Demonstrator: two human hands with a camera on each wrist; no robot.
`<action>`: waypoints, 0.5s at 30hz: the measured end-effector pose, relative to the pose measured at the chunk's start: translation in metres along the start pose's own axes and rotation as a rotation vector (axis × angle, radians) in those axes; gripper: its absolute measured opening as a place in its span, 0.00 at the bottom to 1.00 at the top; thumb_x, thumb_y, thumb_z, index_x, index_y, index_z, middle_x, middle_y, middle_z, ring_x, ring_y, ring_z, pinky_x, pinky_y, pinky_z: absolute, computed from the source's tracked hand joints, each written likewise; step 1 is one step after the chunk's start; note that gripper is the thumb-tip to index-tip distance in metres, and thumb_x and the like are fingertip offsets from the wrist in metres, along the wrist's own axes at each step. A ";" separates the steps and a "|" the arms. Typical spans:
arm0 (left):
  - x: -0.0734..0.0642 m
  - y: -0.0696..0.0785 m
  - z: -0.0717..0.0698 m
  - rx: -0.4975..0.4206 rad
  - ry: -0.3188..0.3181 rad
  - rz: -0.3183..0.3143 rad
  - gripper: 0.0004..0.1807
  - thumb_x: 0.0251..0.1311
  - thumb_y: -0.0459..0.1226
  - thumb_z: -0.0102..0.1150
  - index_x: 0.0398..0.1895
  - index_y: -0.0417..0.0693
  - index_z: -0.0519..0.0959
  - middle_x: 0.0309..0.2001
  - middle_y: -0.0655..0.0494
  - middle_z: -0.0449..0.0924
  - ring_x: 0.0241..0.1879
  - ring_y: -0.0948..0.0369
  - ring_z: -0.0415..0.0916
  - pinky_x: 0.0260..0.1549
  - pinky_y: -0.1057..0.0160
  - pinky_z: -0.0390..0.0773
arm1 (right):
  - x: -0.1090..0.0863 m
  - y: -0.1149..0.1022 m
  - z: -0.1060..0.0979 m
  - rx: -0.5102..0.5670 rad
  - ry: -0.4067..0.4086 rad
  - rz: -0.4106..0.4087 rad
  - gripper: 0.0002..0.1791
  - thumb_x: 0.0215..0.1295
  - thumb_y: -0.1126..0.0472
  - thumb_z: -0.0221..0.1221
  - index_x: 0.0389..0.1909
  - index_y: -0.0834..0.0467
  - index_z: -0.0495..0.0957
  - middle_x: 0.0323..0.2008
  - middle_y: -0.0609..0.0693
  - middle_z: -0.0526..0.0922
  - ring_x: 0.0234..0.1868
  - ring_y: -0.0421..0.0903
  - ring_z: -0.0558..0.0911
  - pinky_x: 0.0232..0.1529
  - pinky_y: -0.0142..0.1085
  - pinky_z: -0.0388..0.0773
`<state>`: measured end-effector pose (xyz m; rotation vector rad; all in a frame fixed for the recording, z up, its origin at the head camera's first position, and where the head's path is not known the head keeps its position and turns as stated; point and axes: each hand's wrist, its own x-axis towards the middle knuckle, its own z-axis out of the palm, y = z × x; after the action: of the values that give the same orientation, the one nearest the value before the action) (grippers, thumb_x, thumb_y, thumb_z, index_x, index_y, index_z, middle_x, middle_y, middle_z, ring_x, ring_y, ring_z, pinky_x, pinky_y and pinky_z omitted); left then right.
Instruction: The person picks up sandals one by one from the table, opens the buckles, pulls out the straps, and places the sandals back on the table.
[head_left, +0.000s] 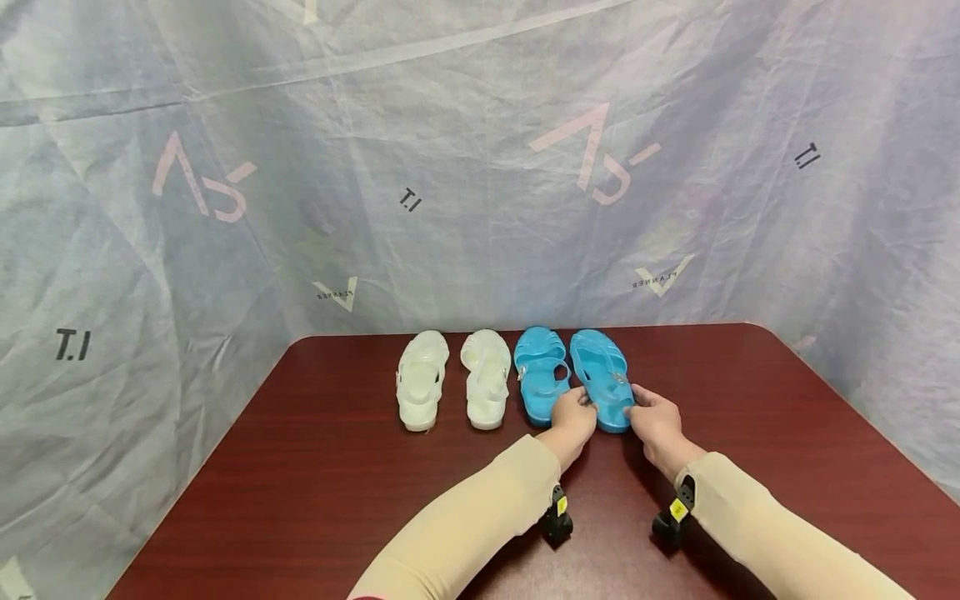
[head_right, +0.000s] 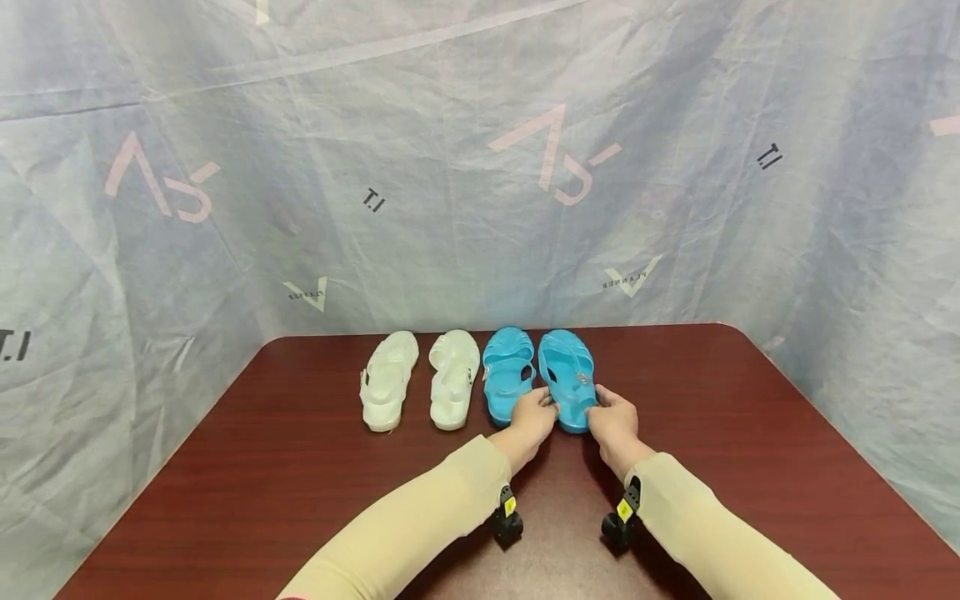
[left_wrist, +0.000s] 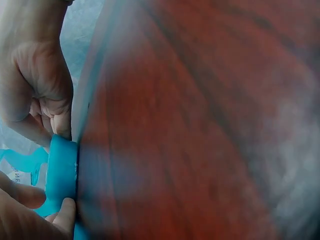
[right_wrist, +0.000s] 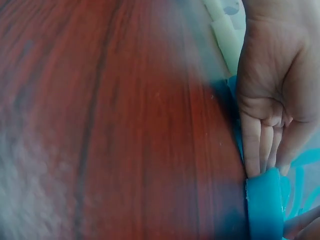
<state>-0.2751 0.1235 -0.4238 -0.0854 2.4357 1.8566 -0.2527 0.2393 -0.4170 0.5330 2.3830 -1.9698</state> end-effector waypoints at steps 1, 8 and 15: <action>0.000 0.000 -0.001 0.007 -0.009 0.001 0.20 0.65 0.31 0.56 0.61 0.41 0.76 0.56 0.47 0.80 0.59 0.53 0.75 0.56 0.59 0.77 | 0.000 0.000 0.000 0.000 -0.002 0.002 0.33 0.68 0.73 0.43 0.74 0.65 0.48 0.74 0.66 0.50 0.74 0.61 0.53 0.72 0.51 0.55; -0.002 0.007 -0.009 0.063 -0.067 -0.022 0.23 0.63 0.32 0.57 0.62 0.41 0.74 0.59 0.48 0.78 0.64 0.53 0.70 0.59 0.57 0.74 | 0.000 -0.004 -0.003 0.006 -0.026 0.003 0.34 0.68 0.73 0.44 0.74 0.66 0.47 0.74 0.67 0.51 0.74 0.60 0.54 0.72 0.49 0.55; -0.005 0.011 -0.018 0.113 -0.155 -0.047 0.26 0.65 0.35 0.57 0.66 0.40 0.70 0.63 0.48 0.74 0.67 0.54 0.66 0.62 0.56 0.72 | -0.006 -0.013 -0.008 -0.045 -0.013 -0.025 0.34 0.71 0.65 0.47 0.75 0.64 0.48 0.74 0.64 0.53 0.75 0.60 0.53 0.72 0.51 0.57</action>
<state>-0.2719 0.1093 -0.4078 0.0077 2.4048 1.6366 -0.2492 0.2432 -0.4021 0.4893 2.4316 -1.9178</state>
